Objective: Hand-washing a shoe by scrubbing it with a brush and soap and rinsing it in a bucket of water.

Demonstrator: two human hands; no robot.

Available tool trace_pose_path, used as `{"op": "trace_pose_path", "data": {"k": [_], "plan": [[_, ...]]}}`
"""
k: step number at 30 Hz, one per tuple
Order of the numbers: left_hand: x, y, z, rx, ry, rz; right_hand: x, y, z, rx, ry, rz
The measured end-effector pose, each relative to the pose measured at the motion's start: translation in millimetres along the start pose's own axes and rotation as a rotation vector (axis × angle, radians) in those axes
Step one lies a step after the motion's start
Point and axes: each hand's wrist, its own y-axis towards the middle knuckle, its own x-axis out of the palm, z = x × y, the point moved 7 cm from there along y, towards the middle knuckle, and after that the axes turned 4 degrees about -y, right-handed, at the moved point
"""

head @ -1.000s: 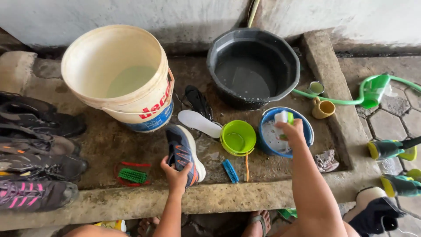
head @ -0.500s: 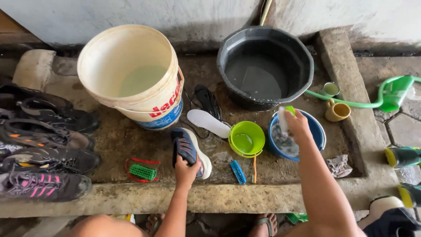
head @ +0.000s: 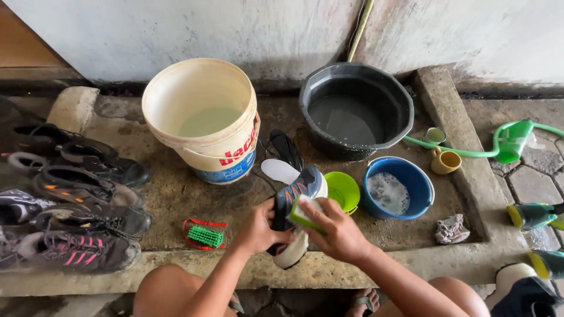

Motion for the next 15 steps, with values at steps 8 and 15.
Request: {"op": "trace_pose_path", "data": {"k": [8,15], "plan": [[23,-6,-26,0.056,-0.362,-0.062,23,-26,-11,0.009,-0.162,0.160],[23,-11,-20,0.041,-0.336,-0.116,4,-23,40,0.024,-0.281,0.157]]}}
